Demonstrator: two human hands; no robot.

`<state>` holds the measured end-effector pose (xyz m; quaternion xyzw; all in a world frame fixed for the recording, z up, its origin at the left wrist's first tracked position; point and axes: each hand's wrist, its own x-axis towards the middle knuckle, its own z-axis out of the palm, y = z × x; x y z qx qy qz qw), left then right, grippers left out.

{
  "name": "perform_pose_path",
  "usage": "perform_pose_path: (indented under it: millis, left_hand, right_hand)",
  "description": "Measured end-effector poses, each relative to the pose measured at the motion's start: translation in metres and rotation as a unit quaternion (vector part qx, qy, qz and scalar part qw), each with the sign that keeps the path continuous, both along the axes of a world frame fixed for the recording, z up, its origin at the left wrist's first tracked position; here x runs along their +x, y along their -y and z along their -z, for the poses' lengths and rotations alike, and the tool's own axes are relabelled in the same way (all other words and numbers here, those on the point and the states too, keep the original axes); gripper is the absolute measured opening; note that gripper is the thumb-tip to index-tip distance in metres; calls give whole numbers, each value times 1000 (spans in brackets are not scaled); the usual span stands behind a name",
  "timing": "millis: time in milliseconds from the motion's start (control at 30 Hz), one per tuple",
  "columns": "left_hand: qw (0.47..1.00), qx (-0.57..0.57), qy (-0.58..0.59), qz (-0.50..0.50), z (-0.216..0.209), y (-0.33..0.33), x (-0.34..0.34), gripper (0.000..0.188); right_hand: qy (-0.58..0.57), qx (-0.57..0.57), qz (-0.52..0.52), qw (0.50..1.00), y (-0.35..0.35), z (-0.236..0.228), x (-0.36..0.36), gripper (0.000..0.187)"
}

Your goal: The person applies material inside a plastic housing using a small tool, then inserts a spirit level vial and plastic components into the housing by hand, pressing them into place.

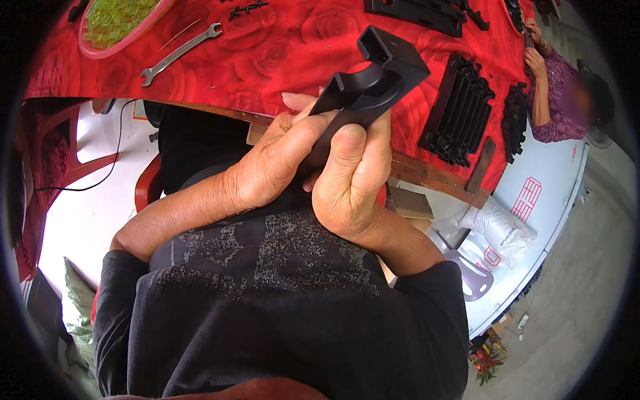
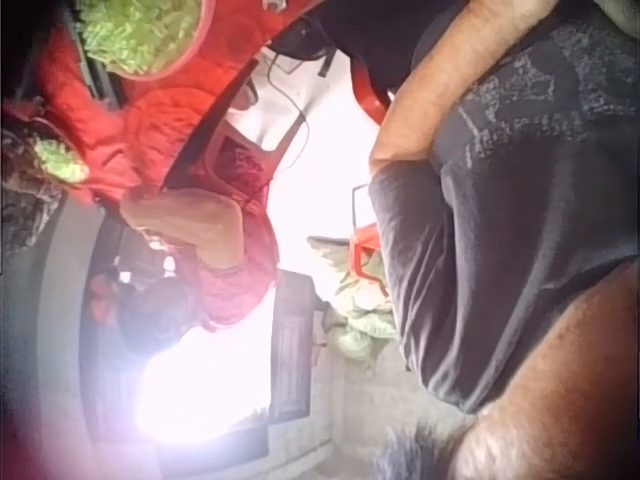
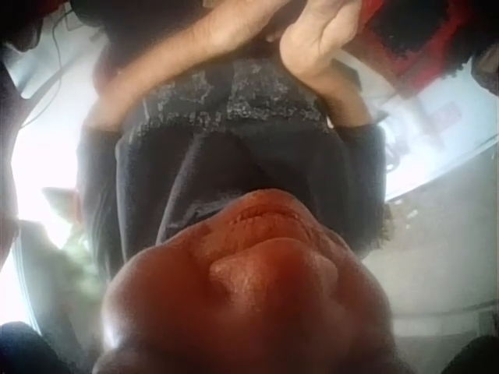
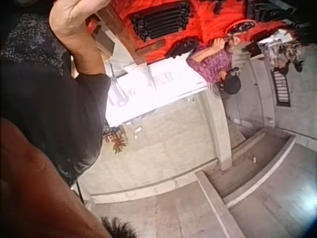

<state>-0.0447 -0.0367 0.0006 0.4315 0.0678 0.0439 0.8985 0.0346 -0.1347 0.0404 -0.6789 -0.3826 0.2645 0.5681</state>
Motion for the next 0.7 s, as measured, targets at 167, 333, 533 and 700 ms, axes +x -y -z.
perform_pose_path:
  millis: [167,333,533,700]
  left_hand:
    - [999,-10,-30,32,-5,-8,0,37]
    - [998,39,-26,52,-2,-6,0,39]
    - [984,169,48,14,1,-8,2,41]
    - [998,-10,-59,29,-5,-6,5,46]
  right_hand:
    - [-59,-19,25,998,0,-4,0,49]
    - [-61,16,44,997,4,5,1,52]
    - [-80,15,63,995,4,6,4,56]
    - [-157,-11,83,984,3,-3,9,62]
